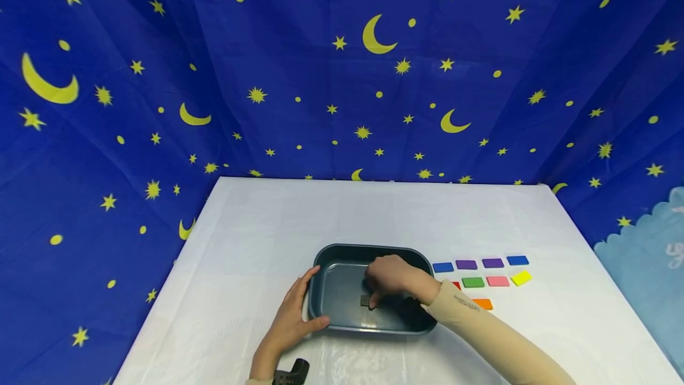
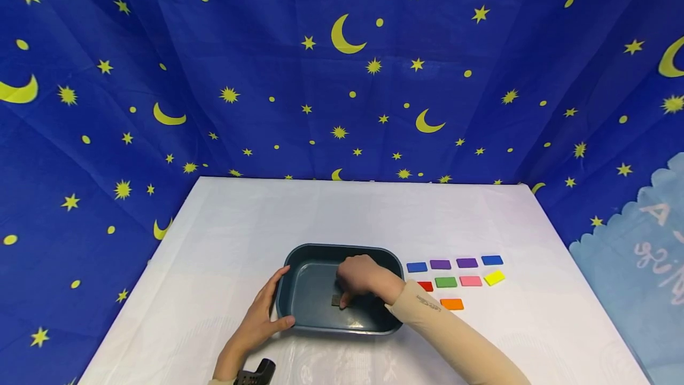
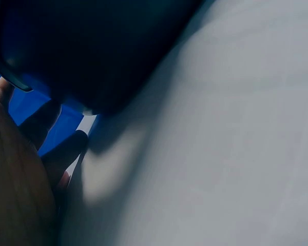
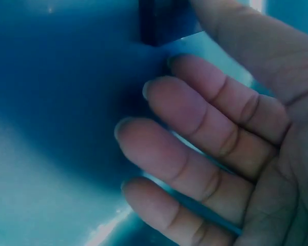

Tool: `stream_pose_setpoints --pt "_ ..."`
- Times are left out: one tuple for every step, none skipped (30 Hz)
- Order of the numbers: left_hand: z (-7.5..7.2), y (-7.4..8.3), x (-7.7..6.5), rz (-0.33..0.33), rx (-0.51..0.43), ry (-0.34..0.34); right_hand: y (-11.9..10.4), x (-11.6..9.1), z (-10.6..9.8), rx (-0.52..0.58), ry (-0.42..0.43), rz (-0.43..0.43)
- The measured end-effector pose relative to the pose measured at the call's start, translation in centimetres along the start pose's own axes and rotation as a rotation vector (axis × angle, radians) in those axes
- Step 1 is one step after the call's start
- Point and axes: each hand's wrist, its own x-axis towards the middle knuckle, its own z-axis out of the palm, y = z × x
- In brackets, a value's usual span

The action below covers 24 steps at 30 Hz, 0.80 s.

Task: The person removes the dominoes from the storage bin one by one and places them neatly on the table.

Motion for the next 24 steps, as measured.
stream_pose_setpoints --pt "0.0 0.0 0.0 0.004 0.001 0.000 0.2 -0.1 0.1 0.021 -0.007 0.003" --pt "0.0 0.0 0.0 0.006 0.002 0.000 0.3 -0.2 0.1 0.042 -0.018 0.011" --pt "0.1 0.0 0.0 0.009 0.003 0.001 0.4 -0.3 0.1 0.063 -0.030 0.021" --pt "0.0 0.0 0.0 0.009 0.003 0.002 0.5 -0.4 0.2 0.088 -0.040 0.028" --pt "0.1 0.0 0.0 0.011 0.004 0.004 0.6 -0.4 0.2 0.111 -0.052 0.034" --pt "0.1 0.0 0.0 0.013 0.004 0.006 0.7 -0.5 0.2 0.136 -0.063 0.038" --pt "0.1 0.0 0.0 0.014 0.003 0.006 0.7 -0.6 0.3 0.159 -0.073 0.042" --pt "0.1 0.0 0.0 0.015 0.004 0.007 0.8 -0.7 0.3 0.182 -0.082 0.044" --pt "0.1 0.0 0.0 0.016 0.003 0.006 0.8 -0.7 0.3 0.204 -0.088 0.046" --pt "0.1 0.0 0.0 0.017 0.001 0.005 0.8 -0.8 0.4 0.219 -0.093 0.045" --pt "0.1 0.0 0.0 0.018 0.000 0.005 0.8 -0.8 0.4 0.231 -0.095 0.047" --pt "0.1 0.0 0.0 0.018 -0.001 0.004 0.8 -0.8 0.5 0.238 -0.094 0.051" --pt "0.1 0.0 0.0 0.018 -0.001 0.003 0.8 -0.8 0.5 0.240 -0.092 0.055" --pt "0.1 0.0 0.0 0.018 -0.001 0.003 0.8 -0.8 0.6 0.237 -0.089 0.060" --pt "0.1 0.1 0.0 0.018 -0.003 0.003 0.8 -0.7 0.7 0.232 -0.088 0.068" --pt "0.1 0.1 0.0 0.017 -0.004 0.003 0.8 -0.7 0.8 0.225 -0.087 0.078" --pt "0.1 0.1 0.0 0.016 -0.003 0.004 0.7 -0.7 0.9 0.219 -0.086 0.090" --pt "0.1 0.1 0.0 0.017 -0.003 0.004 0.7 -0.7 1.0 0.213 -0.085 0.101" --pt "0.1 0.1 0.0 0.016 -0.003 0.005 0.7 -0.6 1.1 0.206 -0.084 0.112" --pt "0.1 0.0 0.0 0.017 -0.002 0.005 0.6 -0.6 1.1 0.202 -0.082 0.123" --pt "0.1 0.0 0.0 0.018 -0.001 0.005 0.6 -0.6 1.2 0.197 -0.082 0.132" --pt "0.1 0.0 0.1 0.020 0.000 0.005 0.6 -0.6 1.2 0.194 -0.079 0.140" --pt "0.1 0.0 0.1 0.023 0.001 0.005 0.5 -0.6 1.2 0.189 -0.076 0.147" --pt "0.1 0.0 0.1 0.024 0.002 0.006 0.5 -0.6 1.2 0.183 -0.071 0.150"
